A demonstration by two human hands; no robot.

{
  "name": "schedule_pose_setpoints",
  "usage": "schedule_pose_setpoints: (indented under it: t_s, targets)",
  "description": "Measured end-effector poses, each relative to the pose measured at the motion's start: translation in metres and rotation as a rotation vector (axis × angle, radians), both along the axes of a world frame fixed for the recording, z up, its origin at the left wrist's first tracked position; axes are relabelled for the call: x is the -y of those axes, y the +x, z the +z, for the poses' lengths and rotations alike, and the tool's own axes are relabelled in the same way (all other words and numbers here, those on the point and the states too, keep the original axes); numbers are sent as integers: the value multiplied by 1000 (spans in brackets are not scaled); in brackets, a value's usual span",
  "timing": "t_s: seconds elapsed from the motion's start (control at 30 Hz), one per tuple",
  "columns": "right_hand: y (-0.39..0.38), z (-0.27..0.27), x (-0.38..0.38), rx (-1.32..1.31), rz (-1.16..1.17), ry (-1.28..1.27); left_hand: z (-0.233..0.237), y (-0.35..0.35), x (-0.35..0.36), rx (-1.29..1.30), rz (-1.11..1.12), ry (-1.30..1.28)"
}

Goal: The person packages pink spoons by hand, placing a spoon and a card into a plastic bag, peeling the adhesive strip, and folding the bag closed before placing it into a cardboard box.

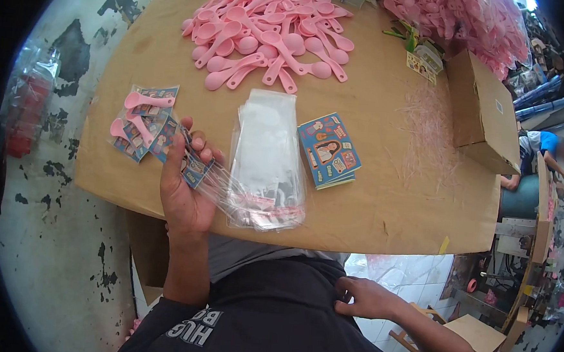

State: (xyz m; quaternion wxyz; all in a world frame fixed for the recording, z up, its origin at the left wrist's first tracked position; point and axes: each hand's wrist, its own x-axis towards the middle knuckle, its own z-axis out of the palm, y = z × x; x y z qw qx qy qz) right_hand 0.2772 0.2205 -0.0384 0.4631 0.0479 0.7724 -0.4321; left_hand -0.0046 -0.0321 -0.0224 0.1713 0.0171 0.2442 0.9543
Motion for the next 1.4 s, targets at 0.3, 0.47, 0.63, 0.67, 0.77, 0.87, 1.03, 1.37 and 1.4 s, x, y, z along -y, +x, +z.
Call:
schedule_pose_setpoints:
  t_s: [0.3,0.47,0.63,0.67,0.77,0.87,1.03,1.37,1.4]
  targets:
    - [-105,144,-18,-424,-111,-134,-3,1,-8,-7,-2,35]
    - [-218,125,-37,-1068,-281,284,8,11,-11,-53,-3,4]
    - [-324,61,-21,-1326,-190,382,9,18,-2,-60,48,-53]
    - [-337,51,-17,-1364,-202,510,7,19,0,-48,58,-63]
    - [-362,37,-16,-1398,-146,623,-1,19,3,-56,89,-99]
    - [-364,38,-23,-1256,-223,355,-2,16,3,-69,100,-110]
    - [-338,58,-46,-1040,-476,248,2,4,-3,-29,93,-66]
    - [-169,112,13,-744,-577,131,4,-17,-7,-86,289,69]
    - [-164,106,20,-752,-544,100,4,-15,-9,-108,274,94]
